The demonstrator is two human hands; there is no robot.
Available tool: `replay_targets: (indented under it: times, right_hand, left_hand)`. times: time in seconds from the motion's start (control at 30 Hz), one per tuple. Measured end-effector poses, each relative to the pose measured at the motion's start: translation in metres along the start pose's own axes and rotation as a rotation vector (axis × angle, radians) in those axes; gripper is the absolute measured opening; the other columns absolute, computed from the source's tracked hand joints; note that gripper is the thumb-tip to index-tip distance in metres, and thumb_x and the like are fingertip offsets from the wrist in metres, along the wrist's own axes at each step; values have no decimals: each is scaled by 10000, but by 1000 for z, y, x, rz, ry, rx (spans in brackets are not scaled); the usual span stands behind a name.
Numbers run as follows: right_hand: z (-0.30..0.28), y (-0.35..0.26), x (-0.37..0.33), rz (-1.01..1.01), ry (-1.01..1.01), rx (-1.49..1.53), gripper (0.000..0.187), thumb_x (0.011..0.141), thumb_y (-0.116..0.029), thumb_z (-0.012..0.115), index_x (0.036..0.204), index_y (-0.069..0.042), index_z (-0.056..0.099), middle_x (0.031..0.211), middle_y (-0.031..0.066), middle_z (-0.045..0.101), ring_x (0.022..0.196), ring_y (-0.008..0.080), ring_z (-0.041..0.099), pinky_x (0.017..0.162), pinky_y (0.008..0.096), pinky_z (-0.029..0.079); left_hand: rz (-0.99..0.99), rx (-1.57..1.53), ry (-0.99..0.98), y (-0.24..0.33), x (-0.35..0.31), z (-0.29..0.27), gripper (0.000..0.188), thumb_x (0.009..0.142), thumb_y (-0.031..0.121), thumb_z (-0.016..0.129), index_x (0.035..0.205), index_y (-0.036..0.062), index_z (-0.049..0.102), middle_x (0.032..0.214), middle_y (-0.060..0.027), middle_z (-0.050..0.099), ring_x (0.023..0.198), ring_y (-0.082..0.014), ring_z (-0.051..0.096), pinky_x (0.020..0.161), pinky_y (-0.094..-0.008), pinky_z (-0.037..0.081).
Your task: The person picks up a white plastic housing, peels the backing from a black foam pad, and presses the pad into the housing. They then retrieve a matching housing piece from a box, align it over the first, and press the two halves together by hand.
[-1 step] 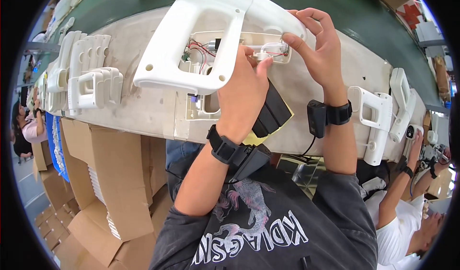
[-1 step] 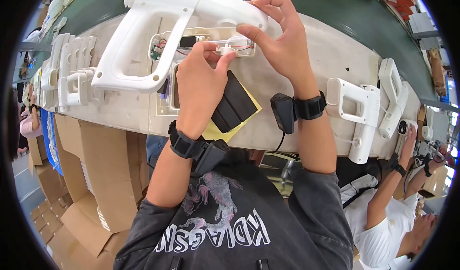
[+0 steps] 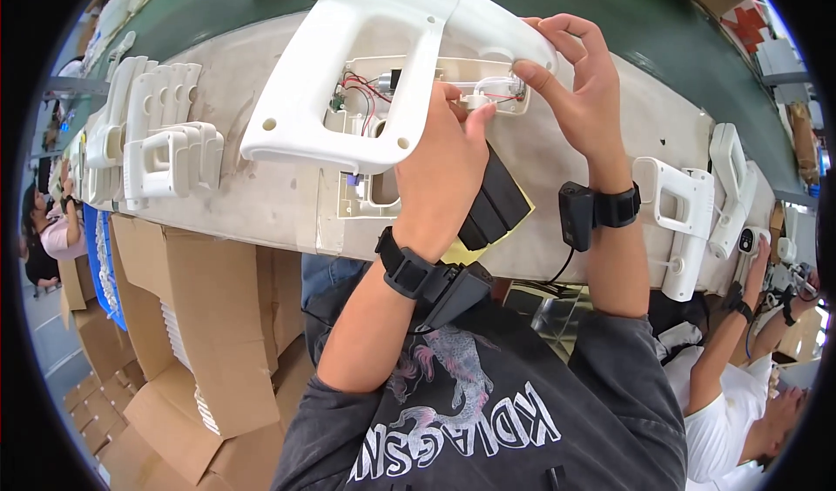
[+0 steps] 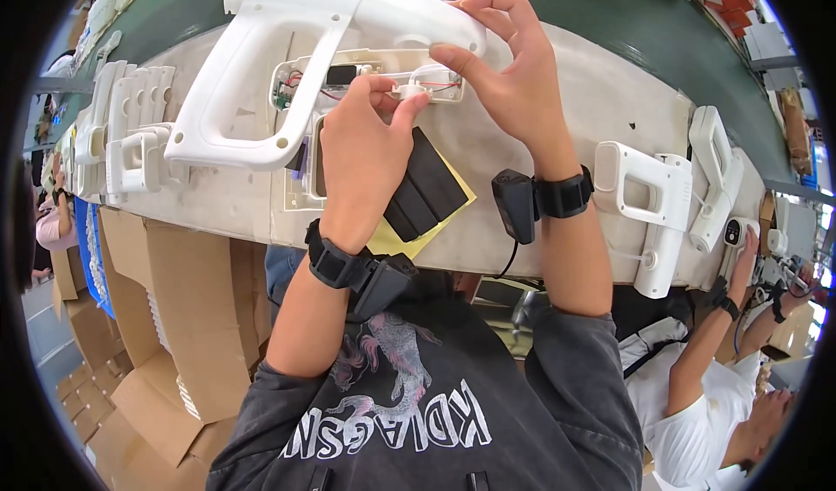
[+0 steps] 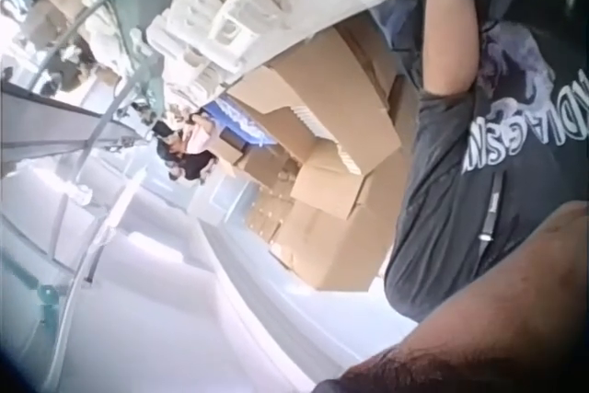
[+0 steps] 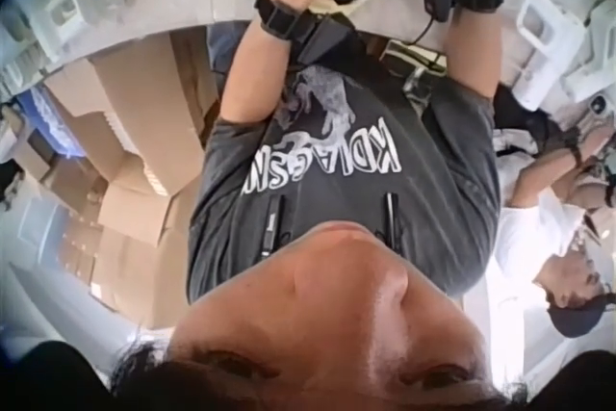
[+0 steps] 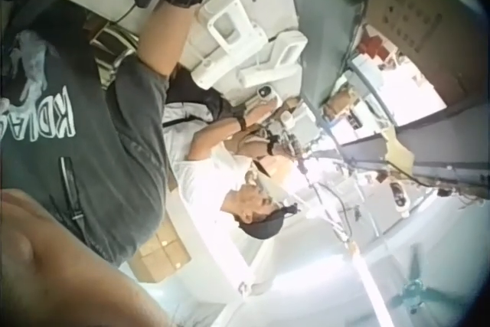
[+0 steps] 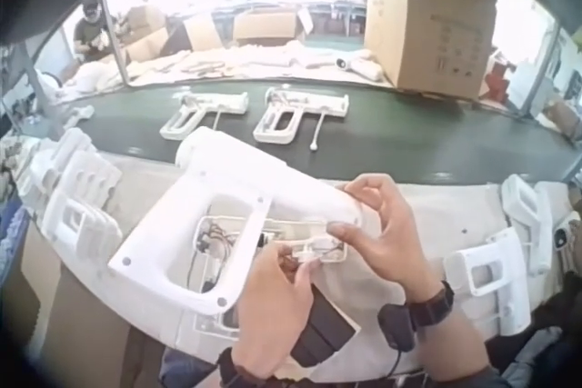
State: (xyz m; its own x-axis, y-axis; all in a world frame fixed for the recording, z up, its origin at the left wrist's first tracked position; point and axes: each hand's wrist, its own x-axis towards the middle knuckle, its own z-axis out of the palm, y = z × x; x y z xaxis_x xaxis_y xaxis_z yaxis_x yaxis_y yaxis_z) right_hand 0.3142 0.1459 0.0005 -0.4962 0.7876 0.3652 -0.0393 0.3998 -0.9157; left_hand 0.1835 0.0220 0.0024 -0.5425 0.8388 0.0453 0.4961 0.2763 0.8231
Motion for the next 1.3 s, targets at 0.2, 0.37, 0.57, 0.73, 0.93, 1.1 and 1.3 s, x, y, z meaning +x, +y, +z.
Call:
replay_targets:
  times: [0.2, 0.37, 0.57, 0.73, 0.93, 1.1, 1.3]
  right_hand:
    - [1, -1, -1, -47, -6, -80, 495, 837, -69, 808, 1232, -25, 513, 1272, 181, 658, 1222, 248, 591, 1033, 367, 469]
    - [5, -4, -4, -68, -30, -265, 502, 810, -66, 818, 1219, -41, 527, 1255, 138, 673, 1223, 252, 603, 1047, 382, 463]
    - [9, 2, -8, -58, -108, -371, 502, 789, -60, 821, 1208, -47, 544, 1249, 124, 675, 1240, 260, 602, 1071, 392, 445]
    - [1, 3, -7, -56, -148, -352, 516, 783, -66, 825, 1218, -46, 548, 1240, 122, 679, 1247, 257, 601, 1093, 397, 428]
    - [2, 1, -10, -34, -202, -390, 516, 778, -69, 826, 1221, -53, 560, 1251, 98, 681, 1244, 244, 602, 1097, 402, 427]
    - [3, 3, -11, -40, -185, -441, 537, 769, -76, 834, 1233, -56, 564, 1259, 91, 683, 1245, 245, 602, 1105, 405, 424]
    - [5, 3, -10, -41, -179, -382, 541, 763, -71, 839, 1225, -52, 559, 1254, 105, 683, 1232, 246, 607, 1111, 405, 422]
  left_hand:
    - [139, 209, 22, -5, -6, 2, 301, 912, 209, 727, 1075, -28, 636, 957, -156, 675, 763, -333, 683, 711, -419, 540]
    - [161, 381, 14, -6, -15, 6, 372, 946, 224, 670, 1222, -24, 647, 844, -124, 676, 740, -336, 687, 643, -432, 544]
    - [33, 392, -277, 11, -31, 4, 786, 965, 188, 596, 1521, -136, 144, 656, -232, 646, 611, -447, 660, 602, -528, 545]
    - [-71, 205, -430, 12, -30, -2, 825, 963, 168, 577, 1506, -174, 58, 616, -229, 629, 616, -460, 653, 606, -531, 537]
    - [-73, 69, -404, 3, -35, 5, 818, 965, 153, 570, 1499, -179, 47, 655, -256, 638, 652, -484, 649, 661, -548, 533]
    - [-59, -50, -350, -4, -39, 11, 798, 961, 111, 550, 1505, -170, 38, 679, -243, 644, 650, -449, 656, 634, -507, 532]
    - [-137, -162, -365, -7, -39, 13, 818, 969, 108, 567, 1523, -142, 20, 727, -216, 655, 689, -431, 662, 682, -483, 517]
